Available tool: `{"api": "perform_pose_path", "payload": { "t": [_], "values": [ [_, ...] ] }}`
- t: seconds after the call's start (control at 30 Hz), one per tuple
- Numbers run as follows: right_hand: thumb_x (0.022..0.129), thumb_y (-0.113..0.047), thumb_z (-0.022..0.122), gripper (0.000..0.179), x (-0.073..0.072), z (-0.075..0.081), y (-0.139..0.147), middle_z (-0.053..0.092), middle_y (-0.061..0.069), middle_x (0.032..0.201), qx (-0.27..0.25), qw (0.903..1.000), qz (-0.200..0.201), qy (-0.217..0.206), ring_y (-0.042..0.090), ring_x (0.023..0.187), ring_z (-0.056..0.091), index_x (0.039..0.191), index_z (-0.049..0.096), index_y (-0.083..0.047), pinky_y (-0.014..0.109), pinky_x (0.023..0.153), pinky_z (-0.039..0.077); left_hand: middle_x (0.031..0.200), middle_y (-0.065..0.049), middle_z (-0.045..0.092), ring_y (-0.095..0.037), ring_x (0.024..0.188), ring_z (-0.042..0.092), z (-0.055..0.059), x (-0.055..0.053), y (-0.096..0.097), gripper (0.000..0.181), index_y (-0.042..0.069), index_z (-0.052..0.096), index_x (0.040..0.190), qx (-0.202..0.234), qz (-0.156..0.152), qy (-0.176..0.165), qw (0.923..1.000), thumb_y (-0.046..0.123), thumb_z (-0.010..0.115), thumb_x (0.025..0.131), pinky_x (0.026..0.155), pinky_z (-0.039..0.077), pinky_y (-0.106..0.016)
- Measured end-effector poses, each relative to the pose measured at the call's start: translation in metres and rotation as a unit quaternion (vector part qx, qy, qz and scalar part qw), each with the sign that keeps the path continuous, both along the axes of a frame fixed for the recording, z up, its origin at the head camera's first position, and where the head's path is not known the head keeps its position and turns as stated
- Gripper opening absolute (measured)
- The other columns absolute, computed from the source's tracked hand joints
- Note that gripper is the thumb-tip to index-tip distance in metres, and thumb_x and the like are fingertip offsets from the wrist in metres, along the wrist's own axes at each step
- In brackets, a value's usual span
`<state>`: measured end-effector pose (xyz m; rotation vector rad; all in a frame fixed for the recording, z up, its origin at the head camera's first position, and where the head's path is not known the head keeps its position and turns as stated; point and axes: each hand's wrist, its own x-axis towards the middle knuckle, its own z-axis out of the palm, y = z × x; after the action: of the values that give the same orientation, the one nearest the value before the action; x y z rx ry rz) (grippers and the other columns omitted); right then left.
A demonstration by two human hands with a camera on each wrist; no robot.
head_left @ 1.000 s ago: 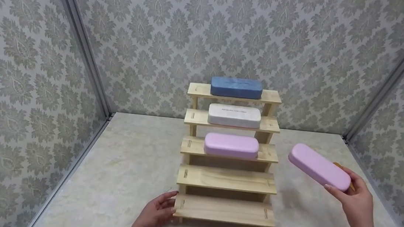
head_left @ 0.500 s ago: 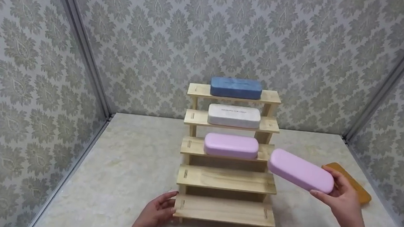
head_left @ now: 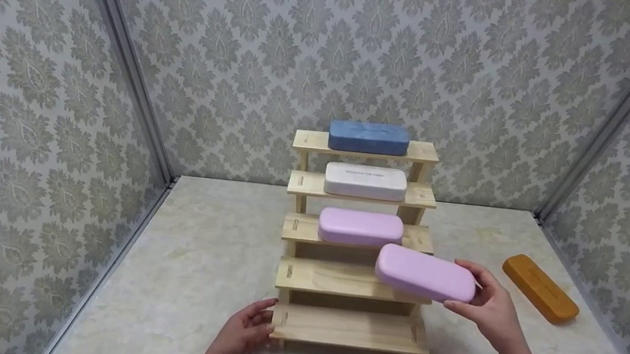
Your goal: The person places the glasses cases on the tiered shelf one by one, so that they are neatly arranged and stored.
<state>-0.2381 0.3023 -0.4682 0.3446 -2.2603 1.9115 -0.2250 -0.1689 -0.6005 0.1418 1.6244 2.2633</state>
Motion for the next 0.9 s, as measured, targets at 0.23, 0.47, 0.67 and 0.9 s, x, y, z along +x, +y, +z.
{"api": "perform_pose_path", "payload": {
  "t": [0.23,0.47,0.67,0.9],
  "values": [
    [0.075,0.004,0.086,0.077,-0.008,-0.001,-0.025,0.057,-0.006,0.133,0.035,0.9993,0.009,-0.012,0.008,0.110,0.065,0.144,0.052,0.000,0.021,0.088,0.058,0.127,-0.004,0.065,-0.016,0.112,0.066,-0.001,0.000,0.000,0.069,-0.003,0.033,0.156,0.000,0.000,-0.001,1.0000,0.004,0.066,0.097,0.089,0.058,-0.031],
    [0.074,0.002,0.088,0.075,-0.018,-0.004,-0.048,0.052,0.010,0.141,0.036,0.9988,0.028,-0.018,0.011,0.114,0.063,0.142,0.055,-0.003,0.019,0.091,0.055,0.126,-0.004,0.066,-0.016,0.111,0.066,0.000,0.001,0.000,0.068,-0.004,0.034,0.156,-0.003,0.000,0.003,1.0000,0.005,0.067,0.096,0.088,0.059,-0.031],
    [0.073,-0.003,0.090,0.076,-0.027,-0.010,-0.066,0.053,0.014,0.143,0.044,0.9976,0.042,-0.033,0.013,0.116,0.061,0.141,0.057,-0.007,0.018,0.093,0.053,0.128,-0.006,0.066,-0.017,0.110,0.067,0.001,0.000,0.000,0.069,-0.002,0.034,0.156,-0.009,0.002,-0.003,1.0000,0.006,0.068,0.096,0.087,0.059,-0.032],
    [0.072,-0.007,0.093,0.077,-0.036,-0.016,-0.082,0.054,0.015,0.146,0.054,0.9961,0.059,-0.036,0.019,0.121,0.059,0.140,0.058,-0.008,0.018,0.096,0.050,0.129,-0.006,0.066,-0.017,0.108,0.068,0.002,0.000,0.000,0.069,0.000,0.037,0.156,-0.018,0.009,-0.011,0.9997,0.007,0.068,0.095,0.086,0.058,-0.032]
  ]
}}
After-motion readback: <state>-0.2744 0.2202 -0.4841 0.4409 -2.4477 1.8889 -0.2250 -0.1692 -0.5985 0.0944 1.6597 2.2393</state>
